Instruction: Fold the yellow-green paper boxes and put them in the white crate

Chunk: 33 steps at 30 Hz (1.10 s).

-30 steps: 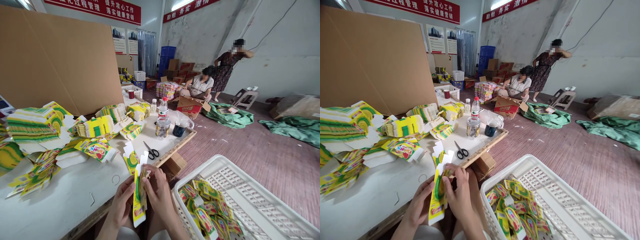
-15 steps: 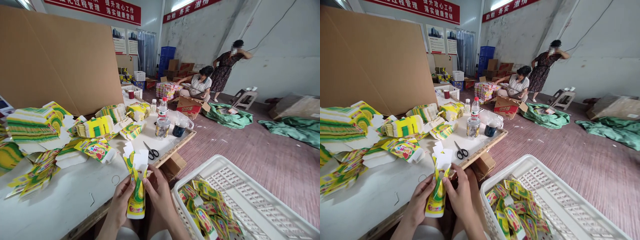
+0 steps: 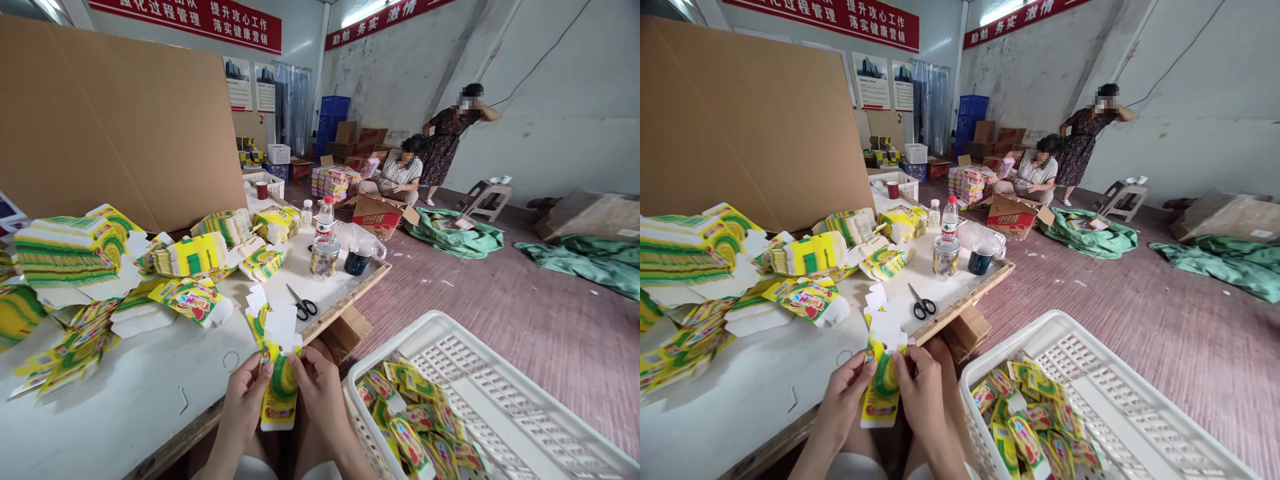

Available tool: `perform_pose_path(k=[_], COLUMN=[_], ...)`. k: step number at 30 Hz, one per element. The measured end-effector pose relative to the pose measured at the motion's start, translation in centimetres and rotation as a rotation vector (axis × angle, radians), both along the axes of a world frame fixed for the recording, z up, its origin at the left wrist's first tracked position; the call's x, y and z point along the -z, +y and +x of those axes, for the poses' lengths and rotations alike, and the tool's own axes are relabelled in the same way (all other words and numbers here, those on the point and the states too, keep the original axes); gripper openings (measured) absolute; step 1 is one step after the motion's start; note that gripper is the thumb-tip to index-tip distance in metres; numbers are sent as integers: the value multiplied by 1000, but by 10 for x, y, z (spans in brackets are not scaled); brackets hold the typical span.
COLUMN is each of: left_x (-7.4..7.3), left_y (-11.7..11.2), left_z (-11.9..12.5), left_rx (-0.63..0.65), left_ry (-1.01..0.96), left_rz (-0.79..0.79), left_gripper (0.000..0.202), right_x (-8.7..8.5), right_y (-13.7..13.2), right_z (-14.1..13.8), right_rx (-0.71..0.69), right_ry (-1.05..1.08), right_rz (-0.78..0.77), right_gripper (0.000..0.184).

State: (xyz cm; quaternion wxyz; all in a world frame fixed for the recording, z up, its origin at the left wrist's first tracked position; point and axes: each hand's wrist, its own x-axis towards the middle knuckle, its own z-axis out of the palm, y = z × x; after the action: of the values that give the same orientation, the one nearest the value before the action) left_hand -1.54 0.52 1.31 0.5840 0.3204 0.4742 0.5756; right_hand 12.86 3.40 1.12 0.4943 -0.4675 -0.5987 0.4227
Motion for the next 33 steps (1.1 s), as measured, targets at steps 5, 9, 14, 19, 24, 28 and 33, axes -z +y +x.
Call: perform_pose_path(k=[5,9,14,19,24,28,33], left_x=[9,7,1,5,4,1,2], left_y=[0,-2,-5,-5,-4,-4,-6], left_z=[1,5,8,7,0,-7,-9], left_rx=[-5,-100,5,-4,82,131,200], left_ry=[-24,-28,37,27,-11,-49,-105], left_rz=[-11,66,86,65,61,39,8], left_gripper=[58,78,69,75,82,73,55], right_x=[-3,-5,-4,-7,-11,-10,-11], right_y=[1,1,2,2,1,2,4], right_z=[3,3,4,8,14,18,22], right_rx=[-58,-60,7,-73,-193,-188,-208], right_ry=[72,179,114,62,107,80,89], right_rz=[-35,-64,-53,-17,12,23,-27], right_gripper=[32,27,23,21,32,34,26])
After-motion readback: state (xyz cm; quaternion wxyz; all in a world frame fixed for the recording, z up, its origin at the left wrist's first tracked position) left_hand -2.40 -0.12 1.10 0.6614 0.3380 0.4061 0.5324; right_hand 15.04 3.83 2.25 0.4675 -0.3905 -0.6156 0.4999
